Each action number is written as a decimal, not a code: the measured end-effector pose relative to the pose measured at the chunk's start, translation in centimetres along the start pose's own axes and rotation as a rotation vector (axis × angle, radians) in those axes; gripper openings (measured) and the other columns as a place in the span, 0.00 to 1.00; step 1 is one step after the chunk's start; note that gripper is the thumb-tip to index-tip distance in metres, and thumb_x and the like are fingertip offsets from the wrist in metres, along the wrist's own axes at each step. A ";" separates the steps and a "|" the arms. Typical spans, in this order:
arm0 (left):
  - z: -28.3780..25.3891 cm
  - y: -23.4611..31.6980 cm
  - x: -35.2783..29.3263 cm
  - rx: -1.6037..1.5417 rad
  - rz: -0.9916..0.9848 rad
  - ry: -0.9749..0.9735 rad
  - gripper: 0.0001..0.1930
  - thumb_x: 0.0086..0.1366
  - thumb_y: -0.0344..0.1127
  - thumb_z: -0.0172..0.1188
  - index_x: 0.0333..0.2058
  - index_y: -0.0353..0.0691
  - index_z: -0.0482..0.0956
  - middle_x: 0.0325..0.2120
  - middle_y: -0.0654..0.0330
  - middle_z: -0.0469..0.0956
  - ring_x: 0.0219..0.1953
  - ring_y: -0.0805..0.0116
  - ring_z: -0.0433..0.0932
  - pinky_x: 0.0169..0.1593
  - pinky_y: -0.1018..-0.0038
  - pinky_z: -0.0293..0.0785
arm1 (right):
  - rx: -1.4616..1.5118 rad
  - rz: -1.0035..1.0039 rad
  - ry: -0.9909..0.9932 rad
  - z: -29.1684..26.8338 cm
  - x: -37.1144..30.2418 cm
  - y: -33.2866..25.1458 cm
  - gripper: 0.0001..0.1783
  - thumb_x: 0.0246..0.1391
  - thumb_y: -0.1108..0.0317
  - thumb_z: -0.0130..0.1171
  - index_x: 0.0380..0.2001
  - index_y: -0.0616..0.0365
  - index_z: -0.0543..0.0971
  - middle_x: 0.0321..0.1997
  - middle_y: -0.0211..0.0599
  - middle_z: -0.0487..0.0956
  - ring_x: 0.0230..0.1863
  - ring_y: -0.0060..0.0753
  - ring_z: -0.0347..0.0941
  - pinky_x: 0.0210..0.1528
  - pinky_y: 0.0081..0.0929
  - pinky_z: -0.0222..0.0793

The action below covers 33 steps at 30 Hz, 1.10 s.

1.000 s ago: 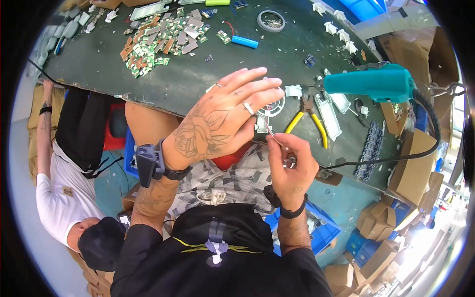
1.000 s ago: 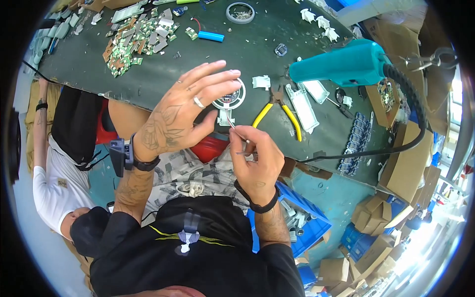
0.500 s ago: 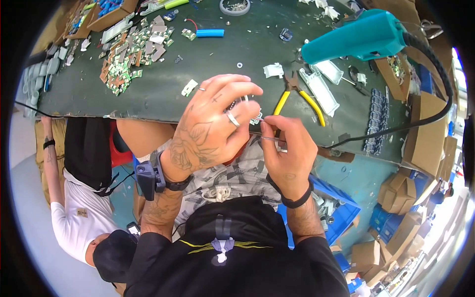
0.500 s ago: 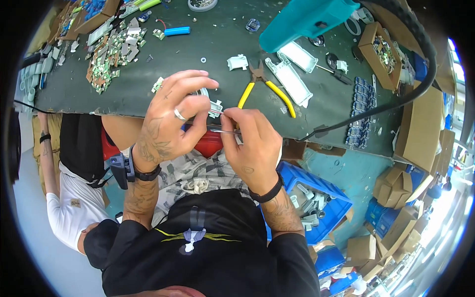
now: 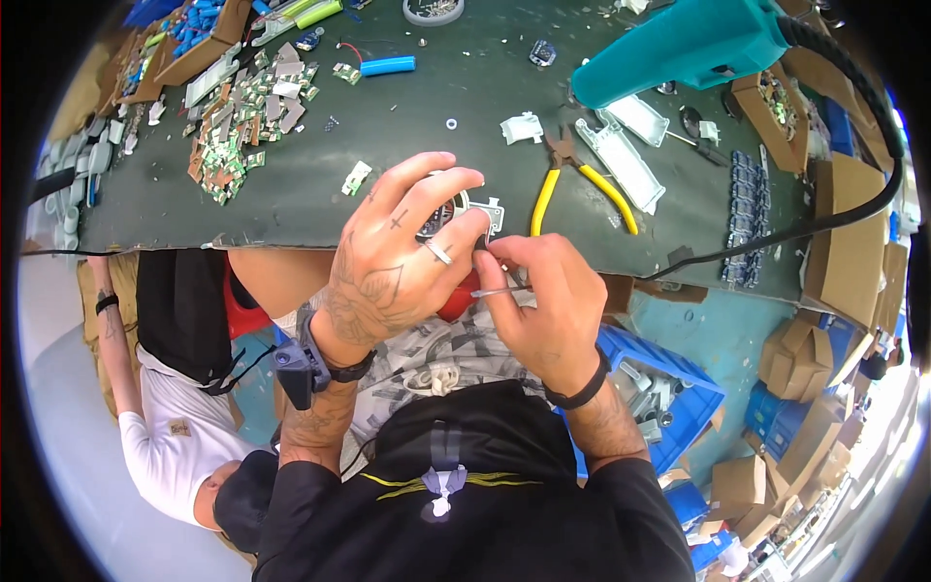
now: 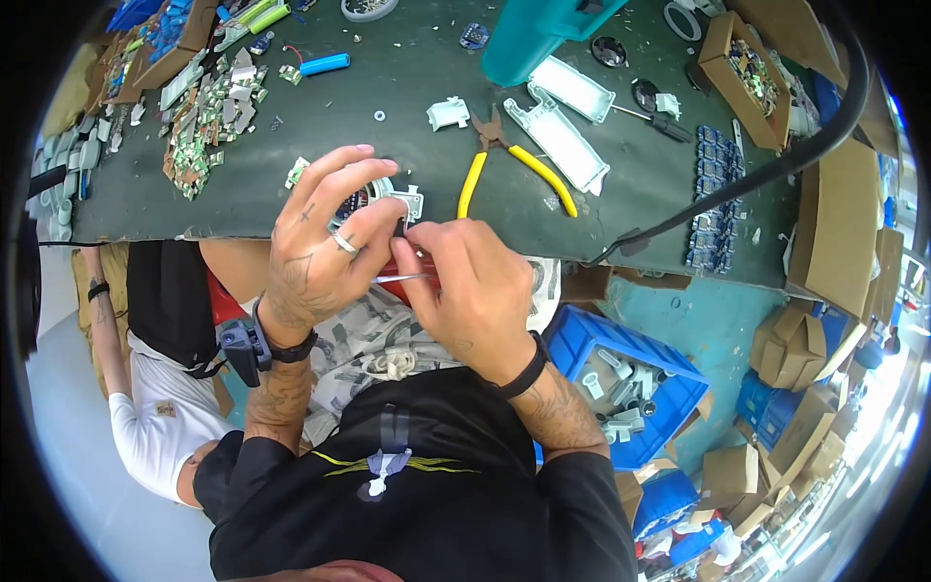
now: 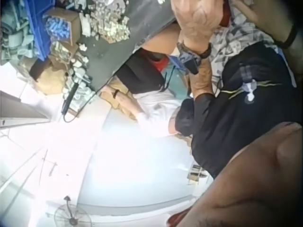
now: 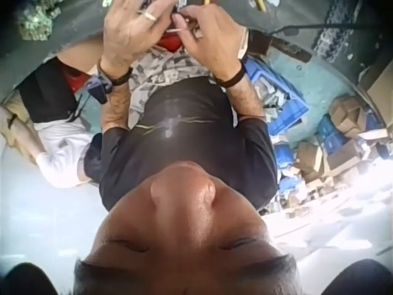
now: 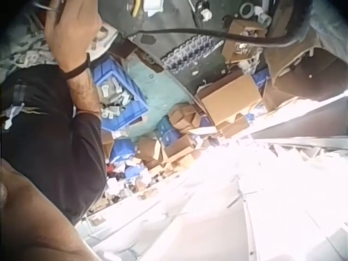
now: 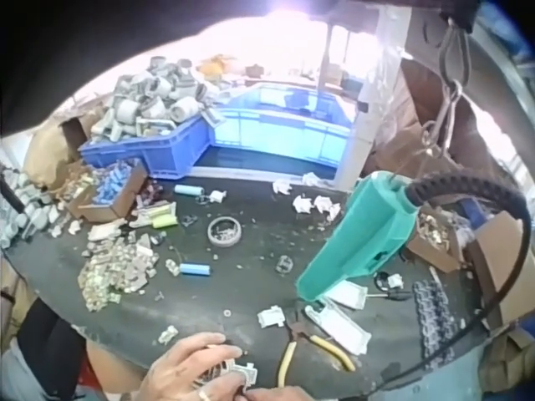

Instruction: Assembling an electronic component by inserting wires and small parts into a housing.

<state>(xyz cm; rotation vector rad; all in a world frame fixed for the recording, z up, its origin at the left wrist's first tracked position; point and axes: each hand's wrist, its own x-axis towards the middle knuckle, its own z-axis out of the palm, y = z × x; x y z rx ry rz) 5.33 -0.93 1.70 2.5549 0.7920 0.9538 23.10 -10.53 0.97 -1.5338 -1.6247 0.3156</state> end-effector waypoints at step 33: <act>0.0 0.1 -0.1 -0.114 -0.089 -0.059 0.15 0.58 0.27 0.75 0.45 0.41 0.86 0.61 0.53 0.82 0.65 0.41 0.77 0.63 0.49 0.78 | -0.253 -0.074 -0.165 -0.8 0.3 -0.5 0.10 0.54 0.72 0.74 0.39 0.55 0.83 0.31 0.32 0.76 0.34 0.39 0.74 0.31 0.37 0.73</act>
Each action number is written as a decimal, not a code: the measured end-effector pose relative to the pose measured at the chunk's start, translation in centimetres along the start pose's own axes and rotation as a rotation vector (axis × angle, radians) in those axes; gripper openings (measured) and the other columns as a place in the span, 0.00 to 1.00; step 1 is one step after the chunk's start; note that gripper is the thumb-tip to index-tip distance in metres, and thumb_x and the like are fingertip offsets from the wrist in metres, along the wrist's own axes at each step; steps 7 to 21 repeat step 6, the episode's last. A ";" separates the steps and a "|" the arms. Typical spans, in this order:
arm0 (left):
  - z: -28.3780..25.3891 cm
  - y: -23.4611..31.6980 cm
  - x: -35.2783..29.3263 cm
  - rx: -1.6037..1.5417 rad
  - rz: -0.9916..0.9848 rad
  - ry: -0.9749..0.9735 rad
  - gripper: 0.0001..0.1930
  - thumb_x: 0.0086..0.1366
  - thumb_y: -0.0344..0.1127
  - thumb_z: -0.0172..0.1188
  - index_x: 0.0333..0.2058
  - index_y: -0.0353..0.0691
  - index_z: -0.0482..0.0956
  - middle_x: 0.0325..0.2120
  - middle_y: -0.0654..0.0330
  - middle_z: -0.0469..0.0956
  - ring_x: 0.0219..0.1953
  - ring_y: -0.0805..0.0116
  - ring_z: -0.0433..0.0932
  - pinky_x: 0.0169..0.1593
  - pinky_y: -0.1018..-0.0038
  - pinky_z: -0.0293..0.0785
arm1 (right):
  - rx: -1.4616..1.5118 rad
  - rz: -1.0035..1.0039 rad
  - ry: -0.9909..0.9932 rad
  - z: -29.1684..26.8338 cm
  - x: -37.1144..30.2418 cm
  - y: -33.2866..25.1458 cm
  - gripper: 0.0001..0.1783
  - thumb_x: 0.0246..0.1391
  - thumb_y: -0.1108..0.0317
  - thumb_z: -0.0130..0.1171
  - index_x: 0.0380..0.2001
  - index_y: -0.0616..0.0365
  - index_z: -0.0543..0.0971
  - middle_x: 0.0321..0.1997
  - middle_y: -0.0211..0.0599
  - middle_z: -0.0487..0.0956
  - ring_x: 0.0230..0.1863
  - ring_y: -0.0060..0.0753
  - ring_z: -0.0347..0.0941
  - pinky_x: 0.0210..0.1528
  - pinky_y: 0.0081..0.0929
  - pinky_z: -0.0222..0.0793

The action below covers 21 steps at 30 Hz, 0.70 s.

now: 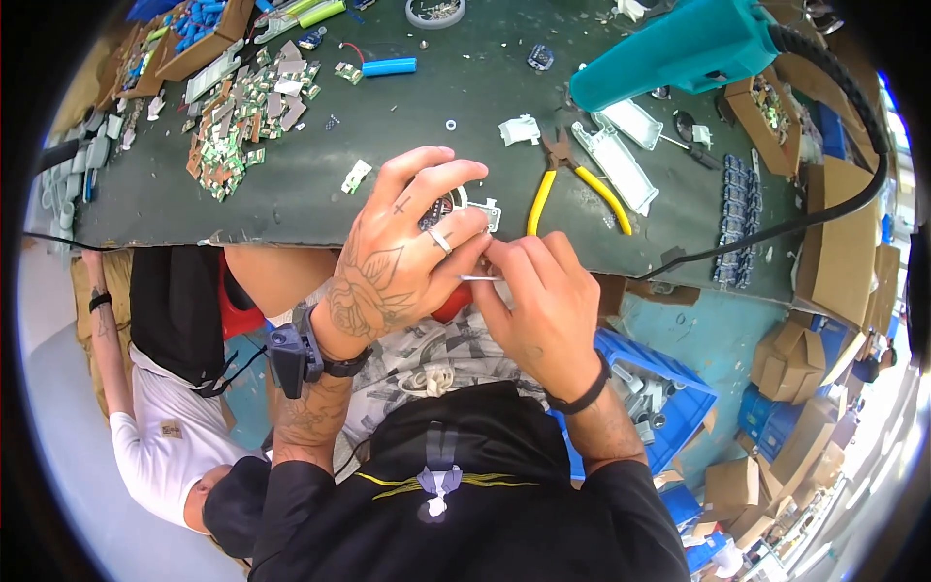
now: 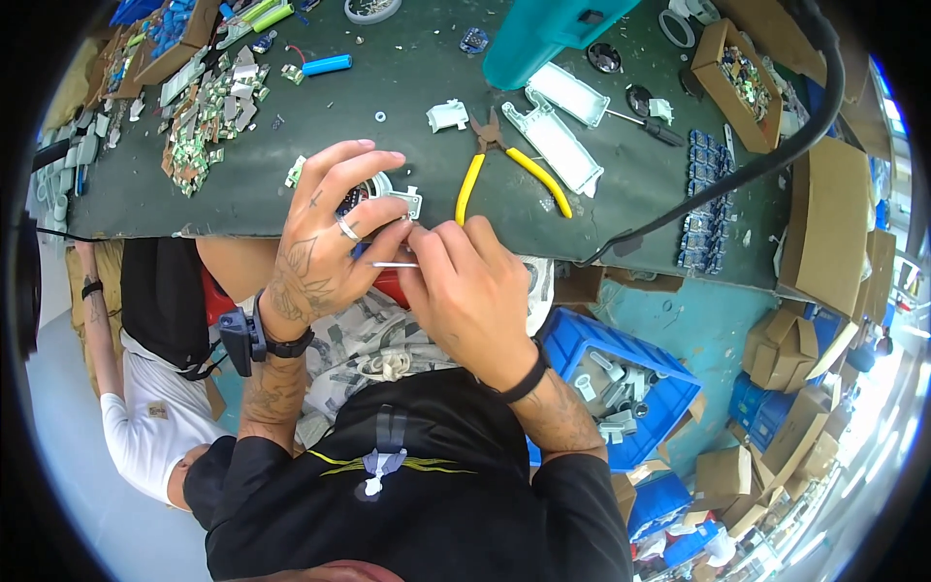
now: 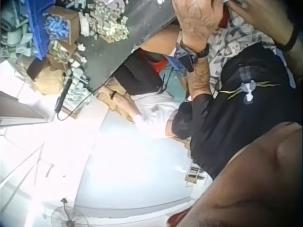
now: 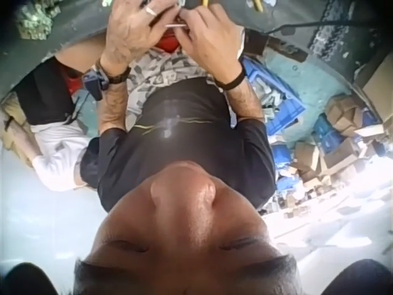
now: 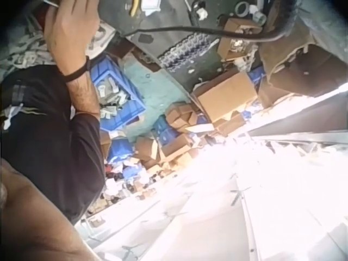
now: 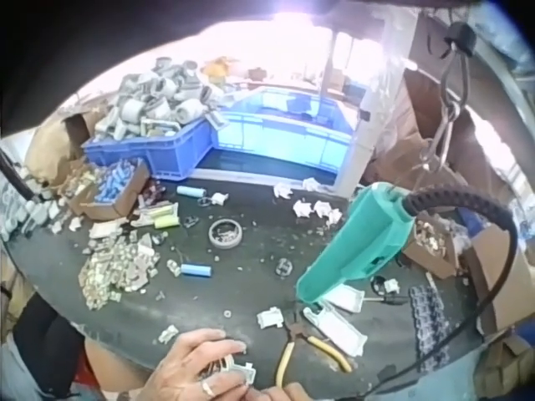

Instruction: Assembling an electronic component by inserting wires and small parts into a housing.

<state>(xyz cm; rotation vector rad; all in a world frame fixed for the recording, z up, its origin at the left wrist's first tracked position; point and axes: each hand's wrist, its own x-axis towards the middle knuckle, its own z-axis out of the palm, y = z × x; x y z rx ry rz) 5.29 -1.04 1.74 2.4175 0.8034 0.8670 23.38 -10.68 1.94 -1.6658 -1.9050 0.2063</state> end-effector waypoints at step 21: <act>0.3 -0.4 -0.3 -0.006 0.020 0.006 0.14 0.60 0.27 0.76 0.45 0.42 0.87 0.64 0.54 0.80 0.65 0.43 0.76 0.64 0.49 0.77 | 0.156 0.127 0.041 -3.4 3.1 1.8 0.09 0.61 0.73 0.73 0.45 0.56 0.89 0.39 0.41 0.87 0.40 0.43 0.84 0.42 0.40 0.80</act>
